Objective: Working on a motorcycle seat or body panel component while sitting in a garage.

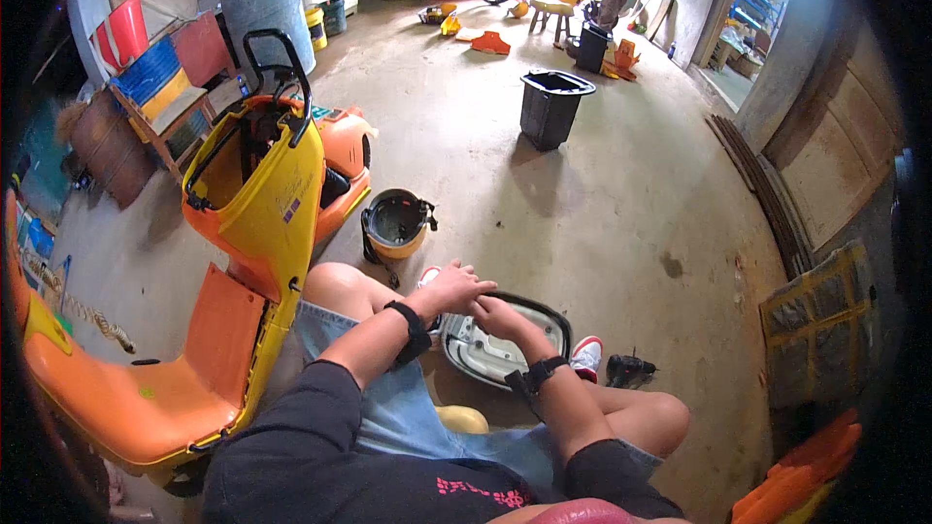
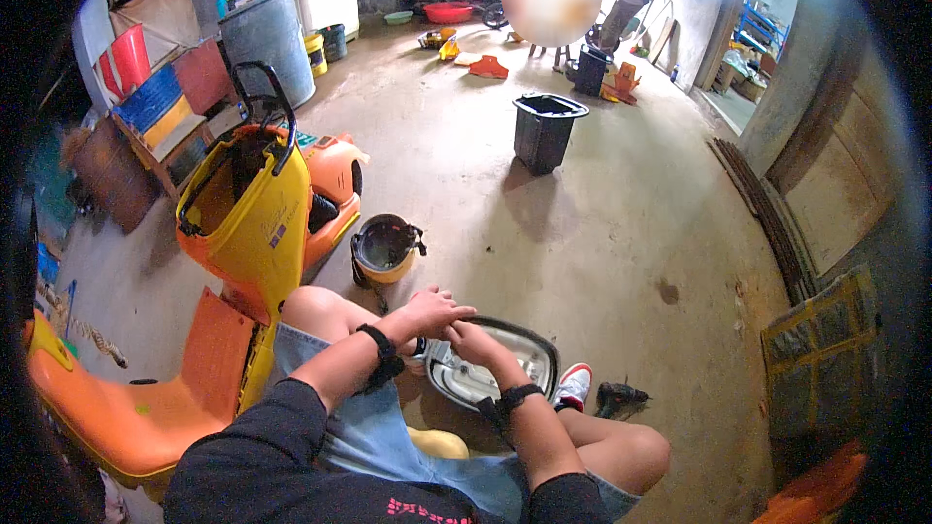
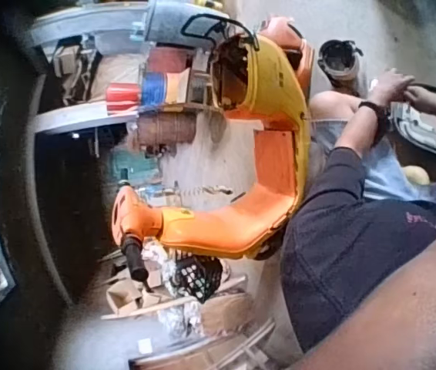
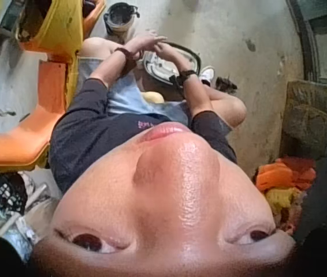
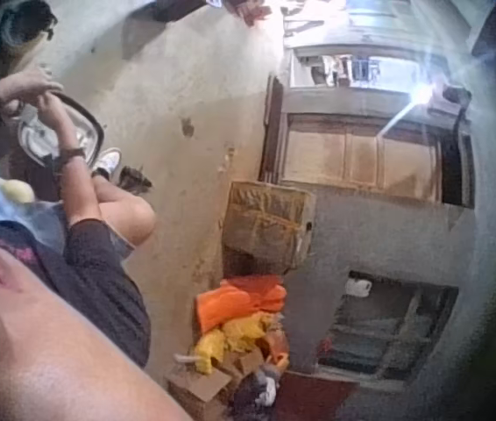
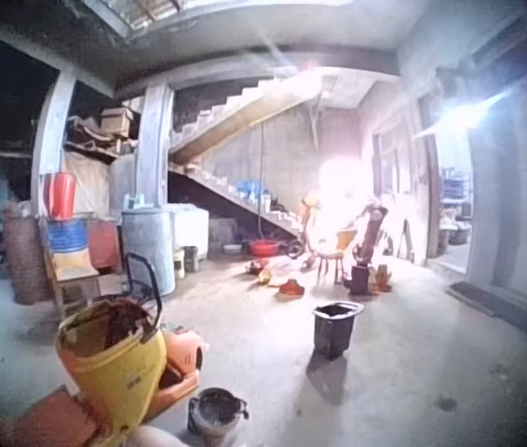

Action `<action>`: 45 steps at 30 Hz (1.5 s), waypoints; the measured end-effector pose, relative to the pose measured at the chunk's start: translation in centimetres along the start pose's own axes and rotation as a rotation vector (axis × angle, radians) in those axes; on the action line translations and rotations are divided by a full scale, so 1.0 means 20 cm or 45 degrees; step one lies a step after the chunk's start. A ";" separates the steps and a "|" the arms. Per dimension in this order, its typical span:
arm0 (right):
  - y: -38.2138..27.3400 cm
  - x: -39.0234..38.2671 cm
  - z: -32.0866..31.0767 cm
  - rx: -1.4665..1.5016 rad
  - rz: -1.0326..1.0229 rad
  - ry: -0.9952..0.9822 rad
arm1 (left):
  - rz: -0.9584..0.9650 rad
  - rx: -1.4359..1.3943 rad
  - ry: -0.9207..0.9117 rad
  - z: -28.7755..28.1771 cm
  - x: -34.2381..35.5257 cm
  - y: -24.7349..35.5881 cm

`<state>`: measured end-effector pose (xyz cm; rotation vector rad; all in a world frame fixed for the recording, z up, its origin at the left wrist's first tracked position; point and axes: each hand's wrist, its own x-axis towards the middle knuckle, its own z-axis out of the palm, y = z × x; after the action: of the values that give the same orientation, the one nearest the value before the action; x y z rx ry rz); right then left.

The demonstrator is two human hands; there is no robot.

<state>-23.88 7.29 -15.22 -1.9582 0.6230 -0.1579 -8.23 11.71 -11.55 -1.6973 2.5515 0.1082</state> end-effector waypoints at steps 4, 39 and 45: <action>0.02 0.06 0.09 0.342 0.049 0.125 | -0.406 0.106 0.055 -0.04 -0.01 0.04; 0.04 0.10 0.16 0.830 0.171 -0.015 | -1.488 -2.333 1.237 0.43 0.23 -0.21; -0.02 0.09 0.31 0.539 0.142 0.464 | -1.235 -1.506 0.988 0.35 0.33 -0.19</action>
<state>-19.87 11.59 -18.08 -1.4907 0.8556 -0.5411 -7.16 4.93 -19.16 -3.7783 1.5229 1.2676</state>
